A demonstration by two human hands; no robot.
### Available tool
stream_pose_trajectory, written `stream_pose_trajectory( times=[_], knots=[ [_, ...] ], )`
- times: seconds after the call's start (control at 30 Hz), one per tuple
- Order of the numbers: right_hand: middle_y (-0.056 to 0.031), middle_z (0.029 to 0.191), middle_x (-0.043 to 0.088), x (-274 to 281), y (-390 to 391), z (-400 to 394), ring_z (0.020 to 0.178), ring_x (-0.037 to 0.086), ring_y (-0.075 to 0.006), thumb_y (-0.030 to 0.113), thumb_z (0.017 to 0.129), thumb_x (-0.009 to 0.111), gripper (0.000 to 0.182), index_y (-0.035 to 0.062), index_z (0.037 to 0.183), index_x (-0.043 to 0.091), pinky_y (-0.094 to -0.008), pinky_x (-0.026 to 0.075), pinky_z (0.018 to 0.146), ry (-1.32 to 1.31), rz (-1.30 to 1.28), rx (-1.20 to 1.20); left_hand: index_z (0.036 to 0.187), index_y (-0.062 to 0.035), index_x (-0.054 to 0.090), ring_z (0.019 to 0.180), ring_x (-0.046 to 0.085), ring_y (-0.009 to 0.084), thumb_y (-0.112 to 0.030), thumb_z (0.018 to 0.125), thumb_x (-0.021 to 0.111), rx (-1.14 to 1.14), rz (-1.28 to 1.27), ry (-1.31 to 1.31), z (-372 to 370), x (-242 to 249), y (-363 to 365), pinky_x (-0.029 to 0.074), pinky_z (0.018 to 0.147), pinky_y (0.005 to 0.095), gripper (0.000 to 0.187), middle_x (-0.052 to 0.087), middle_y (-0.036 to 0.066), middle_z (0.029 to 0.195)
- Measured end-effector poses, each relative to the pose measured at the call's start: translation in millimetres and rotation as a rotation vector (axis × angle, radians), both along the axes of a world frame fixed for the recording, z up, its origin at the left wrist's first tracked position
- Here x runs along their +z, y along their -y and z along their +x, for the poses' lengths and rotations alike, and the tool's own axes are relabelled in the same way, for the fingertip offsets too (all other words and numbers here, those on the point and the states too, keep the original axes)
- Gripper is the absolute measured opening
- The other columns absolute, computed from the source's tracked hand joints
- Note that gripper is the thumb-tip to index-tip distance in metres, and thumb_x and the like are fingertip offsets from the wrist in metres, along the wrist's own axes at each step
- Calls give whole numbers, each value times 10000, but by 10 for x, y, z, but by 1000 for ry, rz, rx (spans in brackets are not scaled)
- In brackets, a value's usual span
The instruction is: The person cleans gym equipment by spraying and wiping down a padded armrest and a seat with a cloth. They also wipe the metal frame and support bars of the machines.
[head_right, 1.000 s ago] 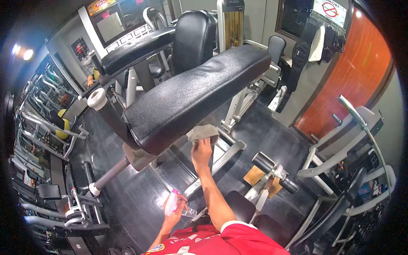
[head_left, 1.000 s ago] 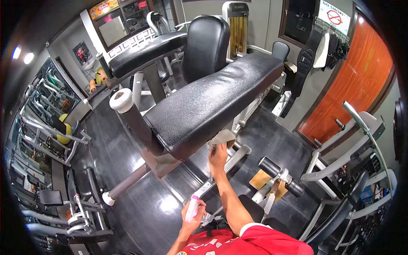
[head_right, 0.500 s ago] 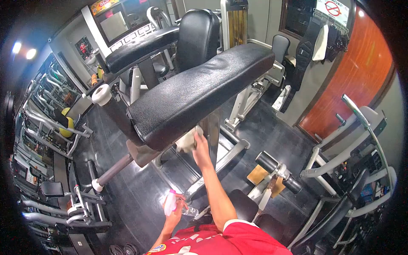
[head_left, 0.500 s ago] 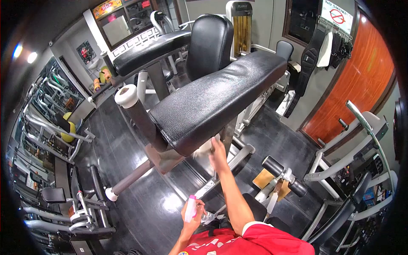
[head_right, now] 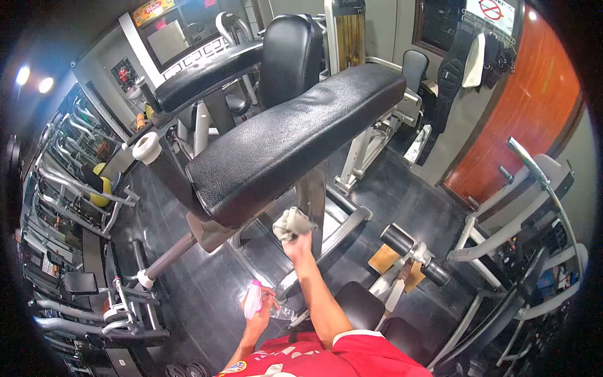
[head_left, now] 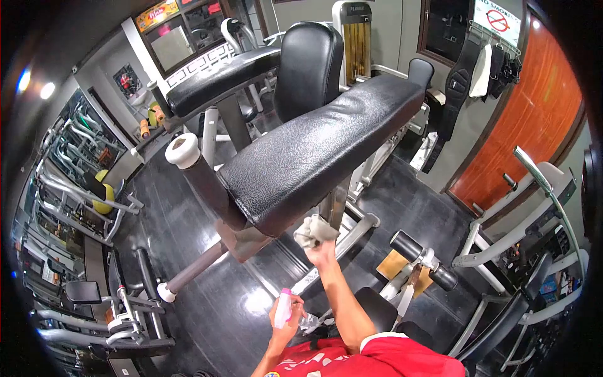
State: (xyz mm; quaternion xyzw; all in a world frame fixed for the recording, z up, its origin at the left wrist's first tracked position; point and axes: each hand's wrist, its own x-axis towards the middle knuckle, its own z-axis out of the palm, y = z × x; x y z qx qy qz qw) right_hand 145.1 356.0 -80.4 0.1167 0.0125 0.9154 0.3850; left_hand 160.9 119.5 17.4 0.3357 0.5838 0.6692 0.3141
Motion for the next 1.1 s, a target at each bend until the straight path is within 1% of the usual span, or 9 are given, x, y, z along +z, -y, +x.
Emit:
stream_pose_trajectory(
  times=[0.2, 0.27, 0.33, 0.4, 0.57, 0.67, 0.7, 0.83, 1.1],
  knots=[
    [-109, 1202, 523, 788, 272, 187, 1097, 508, -200, 259, 921, 510, 406, 39, 1256, 447, -323, 390, 931, 880, -233, -611, 1001, 43, 494, 603, 602, 138, 3, 844, 569, 2, -32, 17, -26, 49, -91, 484, 555, 261, 179, 596, 107, 855],
    [-167, 1339, 409, 980, 159, 259, 1222, 405, -223, 280, 909, 547, 603, -53, 1349, 300, -303, 281, 1028, 1228, 179, -919, 971, 45, 514, 604, 604, 134, -12, 847, 575, -49, -99, -33, -40, 77, -116, 481, 557, 258, 150, 597, 101, 813],
    [-222, 1366, 368, 961, -44, 224, 1250, 378, -248, 283, 911, 549, 674, -111, 1356, 232, -317, 275, 1033, 1266, 207, -980, 962, 44, 521, 605, 604, 133, -13, 849, 574, -48, -84, -15, 0, 151, -152, 479, 558, 255, 137, 596, 98, 797],
    [-130, 1352, 357, 976, -226, 158, 1211, 383, -193, 173, 920, 541, 602, -42, 1377, 214, -296, 291, 1008, 1402, 446, -1074, 952, 43, 528, 605, 604, 131, -15, 852, 573, -44, -67, 0, 22, 173, -189, 478, 559, 252, 124, 596, 94, 781],
    [-254, 1131, 557, 513, -342, 53, 1078, 546, -354, 61, 888, 502, 402, -87, 1239, 373, -331, 402, 906, 1561, 855, -1386, 961, 43, 524, 599, 597, 127, 0, 854, 563, -59, -29, 53, 55, 111, -220, 480, 562, 251, 122, 591, 92, 781],
    [-271, 1150, 543, 166, -199, 94, 1096, 509, -415, 165, 901, 514, 404, -46, 1232, 416, -405, 392, 913, 1567, 571, -1117, 960, 44, 520, 599, 594, 124, 3, 853, 562, -49, -32, 72, 78, 113, -251, 482, 561, 254, 121, 589, 93, 779],
    [-282, 1164, 537, -47, -173, 77, 1095, 516, -411, 241, 919, 480, 476, -44, 1286, 373, -406, 389, 919, 1866, 442, -985, 960, 44, 520, 599, 594, 124, 3, 853, 562, -50, -30, 72, 79, 117, -261, 482, 561, 254, 121, 589, 93, 779],
    [-206, 1213, 528, -86, -378, 347, 1127, 508, -292, 265, 943, 445, 481, 6, 1336, 343, -353, 361, 950, 1614, 386, -776, 956, 43, 519, 598, 594, 122, 9, 852, 558, -88, -31, 41, 93, 159, -280, 482, 555, 256, 115, 590, 89, 774],
    [-196, 1199, 534, 957, -794, 225, 1116, 510, -255, 149, 929, 446, 421, -22, 1307, 372, -322, 357, 947, 1436, 476, -1257, 961, 40, 518, 597, 599, 125, 0, 855, 557, -34, 0, 52, 101, 166, -172, 479, 558, 249, 120, 594, 86, 783]
  ],
)
